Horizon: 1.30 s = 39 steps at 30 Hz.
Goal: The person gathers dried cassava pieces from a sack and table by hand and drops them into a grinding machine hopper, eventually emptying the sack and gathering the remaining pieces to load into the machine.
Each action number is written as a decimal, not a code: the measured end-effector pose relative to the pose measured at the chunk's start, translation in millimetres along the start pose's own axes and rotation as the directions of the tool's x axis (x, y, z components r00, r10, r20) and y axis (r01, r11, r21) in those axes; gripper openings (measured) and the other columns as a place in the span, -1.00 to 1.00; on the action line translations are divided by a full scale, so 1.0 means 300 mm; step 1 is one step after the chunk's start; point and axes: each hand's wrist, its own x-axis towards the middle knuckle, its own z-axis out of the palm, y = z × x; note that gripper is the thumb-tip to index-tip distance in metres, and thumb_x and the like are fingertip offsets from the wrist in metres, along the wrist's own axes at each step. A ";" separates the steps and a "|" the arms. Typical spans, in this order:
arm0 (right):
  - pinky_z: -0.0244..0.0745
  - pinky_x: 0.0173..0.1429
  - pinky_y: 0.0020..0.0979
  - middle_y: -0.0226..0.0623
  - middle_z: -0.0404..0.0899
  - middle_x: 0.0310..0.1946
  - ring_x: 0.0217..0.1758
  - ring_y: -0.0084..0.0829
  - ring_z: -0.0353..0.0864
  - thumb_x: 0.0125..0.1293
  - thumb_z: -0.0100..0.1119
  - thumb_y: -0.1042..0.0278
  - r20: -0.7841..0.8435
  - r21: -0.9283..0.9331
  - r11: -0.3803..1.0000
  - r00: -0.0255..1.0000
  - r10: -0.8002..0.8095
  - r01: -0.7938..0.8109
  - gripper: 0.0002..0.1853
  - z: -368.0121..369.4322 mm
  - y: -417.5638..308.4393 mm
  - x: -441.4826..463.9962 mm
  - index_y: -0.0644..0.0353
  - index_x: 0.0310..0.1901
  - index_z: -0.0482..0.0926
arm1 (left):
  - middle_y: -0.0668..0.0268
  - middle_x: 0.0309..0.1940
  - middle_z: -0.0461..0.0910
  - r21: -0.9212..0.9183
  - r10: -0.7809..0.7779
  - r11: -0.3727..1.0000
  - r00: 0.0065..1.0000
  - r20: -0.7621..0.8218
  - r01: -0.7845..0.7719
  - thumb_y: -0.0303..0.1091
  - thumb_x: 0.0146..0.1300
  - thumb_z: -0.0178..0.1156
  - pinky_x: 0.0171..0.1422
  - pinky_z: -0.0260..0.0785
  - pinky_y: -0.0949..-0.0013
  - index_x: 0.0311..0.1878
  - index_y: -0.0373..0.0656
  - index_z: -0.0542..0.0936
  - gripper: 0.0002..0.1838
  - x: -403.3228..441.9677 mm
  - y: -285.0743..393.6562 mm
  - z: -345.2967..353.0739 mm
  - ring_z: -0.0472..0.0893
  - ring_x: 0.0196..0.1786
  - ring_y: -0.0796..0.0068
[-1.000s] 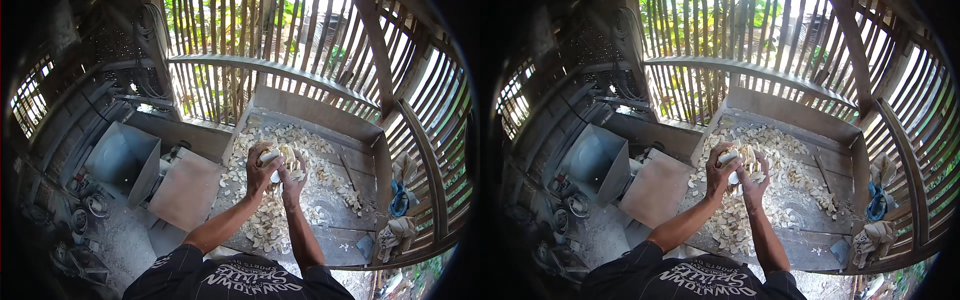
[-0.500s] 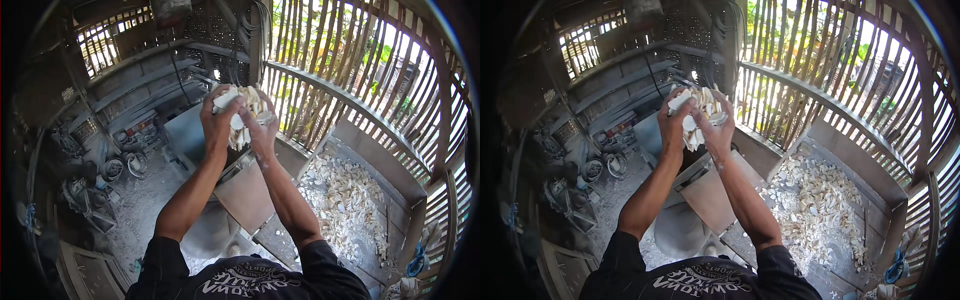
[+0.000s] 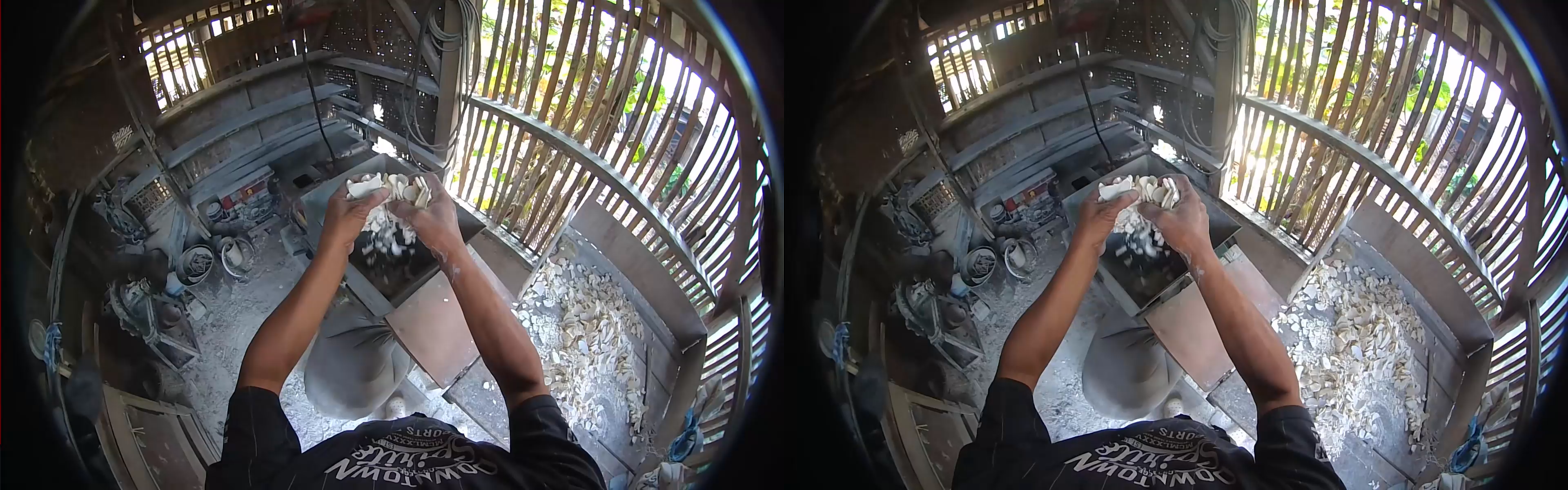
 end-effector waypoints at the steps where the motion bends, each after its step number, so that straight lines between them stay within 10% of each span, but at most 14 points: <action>1: 0.54 0.20 -0.23 -0.10 0.76 -0.06 0.06 -0.17 0.75 0.02 0.58 0.11 -0.001 -0.011 1.000 1.000 -0.001 0.001 -0.37 -0.001 -0.011 -0.007 0.13 0.12 0.58 | 0.31 0.03 0.71 -0.009 0.006 1.000 0.999 0.032 -0.005 -0.34 0.18 0.54 0.15 0.53 0.40 0.19 -0.20 0.61 -0.48 0.012 -0.006 -0.019 0.69 0.03 0.51; 14: 0.57 0.14 -0.06 -0.05 0.77 -0.10 0.04 0.06 0.74 0.11 0.50 -0.18 -0.064 -0.306 0.951 0.996 -0.058 0.035 -0.33 0.000 -0.103 -0.055 0.11 0.11 0.57 | 0.30 -0.18 0.77 0.270 0.068 0.959 0.996 0.055 -0.081 -0.29 0.12 0.49 -0.02 0.53 0.44 0.01 -0.28 0.67 -0.58 -0.008 0.050 -0.022 0.70 -0.16 0.59; 24: 0.60 0.07 -0.18 -0.08 0.73 -0.11 0.03 -0.01 0.73 0.16 0.43 0.41 -0.075 -0.167 0.958 0.965 -0.250 0.235 -0.62 0.025 -0.065 -0.065 0.09 0.03 0.57 | 0.32 -0.14 0.74 0.481 0.049 0.874 0.998 0.041 -0.063 -0.39 0.14 0.45 -0.01 0.54 0.43 0.03 -0.20 0.71 -0.64 -0.023 0.048 -0.031 0.71 -0.16 0.52; 34: 0.57 0.10 -0.09 -0.03 0.64 -0.12 0.00 0.04 0.67 0.14 0.40 0.28 -0.113 -0.325 0.915 0.951 -0.289 0.240 -0.61 0.041 -0.038 -0.056 0.20 -0.01 0.58 | 0.23 -0.18 0.70 0.639 0.158 0.752 0.985 0.061 -0.161 -0.55 0.02 0.46 0.13 0.50 0.34 -0.02 -0.23 0.67 -0.61 -0.002 -0.026 -0.067 0.69 -0.04 0.42; 39: 0.55 0.09 -0.13 -0.07 0.68 -0.17 -0.04 -0.02 0.71 0.14 0.45 0.28 -0.124 -0.372 0.910 0.961 -0.246 0.184 -0.63 0.045 -0.075 -0.077 0.19 -0.06 0.57 | 0.32 -0.34 0.65 0.621 0.195 0.761 0.979 0.055 -0.187 -0.51 0.05 0.49 -0.22 0.51 0.38 -0.10 -0.23 0.62 -0.67 0.012 -0.059 -0.079 0.64 -0.31 0.53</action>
